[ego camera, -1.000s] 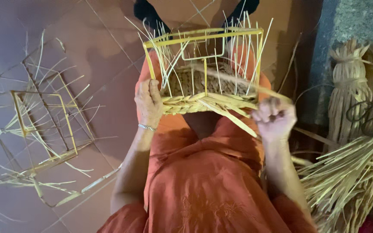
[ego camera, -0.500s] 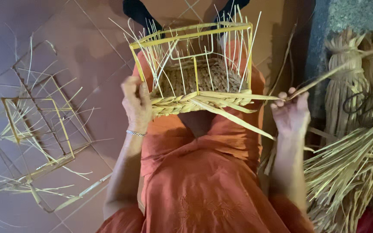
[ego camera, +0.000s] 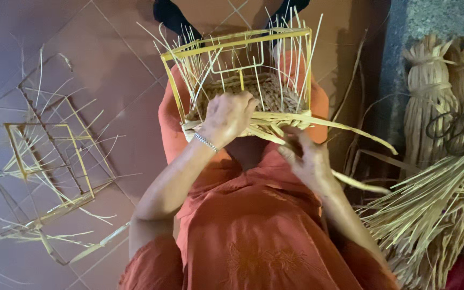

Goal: The person weaves dried palm leaves into a rectangular basket frame, threading and tucking strands by hand to build up the sides. The person occasionally rotates the basket and pulls new strands from nearby bundles to continue weaving.

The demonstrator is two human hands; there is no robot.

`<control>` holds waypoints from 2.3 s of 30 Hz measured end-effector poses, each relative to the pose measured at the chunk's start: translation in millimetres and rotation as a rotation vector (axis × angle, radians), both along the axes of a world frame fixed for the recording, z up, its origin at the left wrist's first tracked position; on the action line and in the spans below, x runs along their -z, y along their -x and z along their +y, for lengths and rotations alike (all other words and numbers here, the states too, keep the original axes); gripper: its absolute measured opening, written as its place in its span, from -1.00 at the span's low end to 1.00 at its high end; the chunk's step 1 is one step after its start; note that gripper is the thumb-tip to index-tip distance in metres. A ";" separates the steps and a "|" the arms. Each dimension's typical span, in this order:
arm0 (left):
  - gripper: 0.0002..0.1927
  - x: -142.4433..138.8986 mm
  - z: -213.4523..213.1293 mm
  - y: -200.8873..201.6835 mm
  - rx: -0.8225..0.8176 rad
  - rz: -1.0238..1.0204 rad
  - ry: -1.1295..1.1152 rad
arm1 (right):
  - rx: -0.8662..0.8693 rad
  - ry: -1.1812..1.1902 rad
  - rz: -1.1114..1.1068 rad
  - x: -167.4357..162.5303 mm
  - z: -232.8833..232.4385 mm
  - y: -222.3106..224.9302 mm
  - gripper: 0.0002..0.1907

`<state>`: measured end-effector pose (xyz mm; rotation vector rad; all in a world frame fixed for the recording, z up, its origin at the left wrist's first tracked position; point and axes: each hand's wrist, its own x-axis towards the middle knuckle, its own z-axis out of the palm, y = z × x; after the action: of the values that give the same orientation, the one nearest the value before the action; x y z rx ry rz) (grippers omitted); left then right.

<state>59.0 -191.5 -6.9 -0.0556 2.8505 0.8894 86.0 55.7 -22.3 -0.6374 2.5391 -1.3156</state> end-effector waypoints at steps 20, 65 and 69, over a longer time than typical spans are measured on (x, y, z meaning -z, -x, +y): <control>-0.50 24.1 -17.7 -12.4 0.393 0.345 -0.406 | -0.083 -0.001 0.135 -15.3 -1.4 14.4 -0.76; -0.79 14.2 8.8 -27.6 0.082 0.331 -0.568 | -0.352 -0.281 0.229 -36.6 -10.1 105.0 -0.71; -0.89 17.7 4.3 -29.4 0.185 0.494 -0.347 | -0.204 -0.243 0.585 -16.2 -21.9 93.7 -0.62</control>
<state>88.4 -187.2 -24.5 0.5278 2.9948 1.5145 -7.7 33.7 -6.1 -1.3431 2.8971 -0.8146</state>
